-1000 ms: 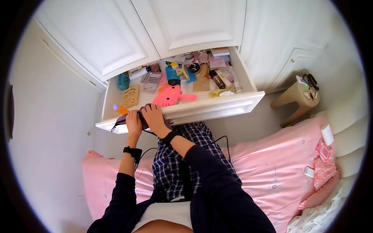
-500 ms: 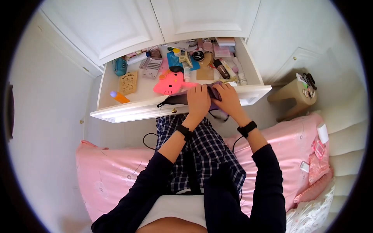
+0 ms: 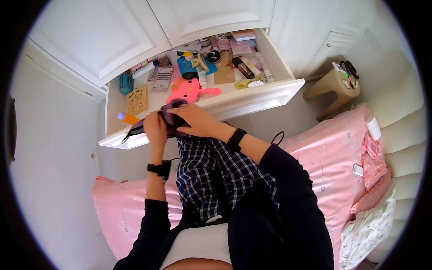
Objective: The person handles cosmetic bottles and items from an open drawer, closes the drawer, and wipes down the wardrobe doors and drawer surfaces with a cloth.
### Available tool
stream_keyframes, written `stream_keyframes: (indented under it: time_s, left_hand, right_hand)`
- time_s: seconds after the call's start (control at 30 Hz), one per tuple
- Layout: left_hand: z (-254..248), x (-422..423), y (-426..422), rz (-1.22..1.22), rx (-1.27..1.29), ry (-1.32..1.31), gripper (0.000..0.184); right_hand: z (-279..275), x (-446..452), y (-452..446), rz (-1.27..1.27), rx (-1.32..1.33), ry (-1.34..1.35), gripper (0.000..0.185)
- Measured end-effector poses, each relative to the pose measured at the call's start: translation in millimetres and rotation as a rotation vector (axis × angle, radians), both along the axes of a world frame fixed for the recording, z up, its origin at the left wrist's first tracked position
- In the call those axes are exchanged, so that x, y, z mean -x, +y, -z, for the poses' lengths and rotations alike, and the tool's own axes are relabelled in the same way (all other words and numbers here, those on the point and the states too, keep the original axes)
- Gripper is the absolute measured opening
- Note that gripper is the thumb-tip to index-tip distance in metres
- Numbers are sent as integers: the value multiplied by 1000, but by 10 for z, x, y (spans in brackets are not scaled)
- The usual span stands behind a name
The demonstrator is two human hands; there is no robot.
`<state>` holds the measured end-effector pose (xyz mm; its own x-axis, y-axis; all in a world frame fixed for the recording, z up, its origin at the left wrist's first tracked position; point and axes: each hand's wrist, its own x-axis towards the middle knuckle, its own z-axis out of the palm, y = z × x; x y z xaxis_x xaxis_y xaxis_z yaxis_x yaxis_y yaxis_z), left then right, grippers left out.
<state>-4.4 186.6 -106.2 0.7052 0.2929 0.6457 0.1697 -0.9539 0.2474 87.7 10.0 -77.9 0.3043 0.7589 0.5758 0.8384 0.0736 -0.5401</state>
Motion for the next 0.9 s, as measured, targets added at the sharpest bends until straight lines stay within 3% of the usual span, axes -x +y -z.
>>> stream_keyframes:
  time_s: [0.03,0.13,0.2,0.27,0.33,0.43,0.5,0.57,0.7,0.9]
  left_hand:
    - [-23,98,151,-27,9,54,10]
    - [-19,292,423,-74,41,18,12]
    - [18,303,424,-100,71,10,14]
    - [-38,242,371,-94,175,-19,17]
    - [-197,126,135,-66,371,-62,20]
    - [-300,-94,-132,71,401,8,25]
    - [-277,-244,-249,68,241,125,28]
    - [-177,-365,-268,40,134,151,30]
    - [-14,-346,-154,47,81,148,29]
    - [93,-309,-145,58,78,129,33]
  right_hand:
    - [-128,33,0,-93,43,160,51]
    - [-236,-316,0,-42,267,352,46]
    - [-532,-768,-132,26,358,709,41]
    - [-260,-1607,-213,27,434,680,50]
    - [-656,-1781,-251,420,636,822,46]
    - [-248,-2456,-140,477,732,386,58]
    - [488,-3078,-8,561,592,296,65]
    - [803,-3445,164,639,467,127,66]
    - [1185,-3962,525,788,215,-180,54]
    - [1285,-4264,772,796,320,-273,42]
